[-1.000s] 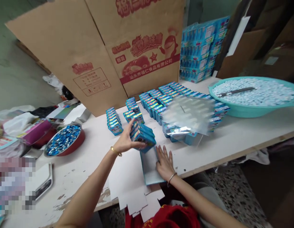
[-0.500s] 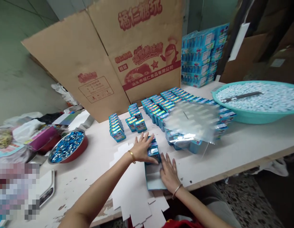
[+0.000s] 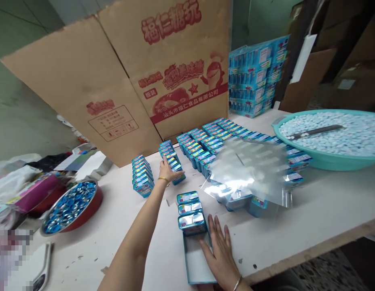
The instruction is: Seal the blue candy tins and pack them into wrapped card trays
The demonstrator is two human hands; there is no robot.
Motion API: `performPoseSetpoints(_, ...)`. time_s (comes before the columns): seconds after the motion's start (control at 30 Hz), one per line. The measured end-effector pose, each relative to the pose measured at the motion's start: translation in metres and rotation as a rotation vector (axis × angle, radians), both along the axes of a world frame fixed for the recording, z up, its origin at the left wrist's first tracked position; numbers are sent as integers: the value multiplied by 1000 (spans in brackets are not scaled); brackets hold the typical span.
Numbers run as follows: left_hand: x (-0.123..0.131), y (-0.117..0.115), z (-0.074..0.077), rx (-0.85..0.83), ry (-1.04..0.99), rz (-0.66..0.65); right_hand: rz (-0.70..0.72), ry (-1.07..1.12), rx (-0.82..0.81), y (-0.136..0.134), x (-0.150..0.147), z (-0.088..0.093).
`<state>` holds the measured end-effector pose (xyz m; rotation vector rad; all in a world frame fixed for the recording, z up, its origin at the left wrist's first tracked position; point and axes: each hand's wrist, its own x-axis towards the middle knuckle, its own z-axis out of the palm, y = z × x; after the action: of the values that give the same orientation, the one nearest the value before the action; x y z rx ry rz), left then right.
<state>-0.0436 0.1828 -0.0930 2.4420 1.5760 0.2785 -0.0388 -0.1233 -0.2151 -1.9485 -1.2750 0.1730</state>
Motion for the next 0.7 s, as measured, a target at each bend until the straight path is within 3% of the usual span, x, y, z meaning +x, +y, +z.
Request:
performPoseSetpoints(0.13,11,-6,5,-5,154,3,5,-6,-9,-1,1,3)
performPoseSetpoints(0.33,9,0,18,-57,274,-99,17,-10,-4,-2,2,6)
performPoseSetpoints(0.7,7,-15,26,29,223,-81,28,2,-22,2,2,-1)
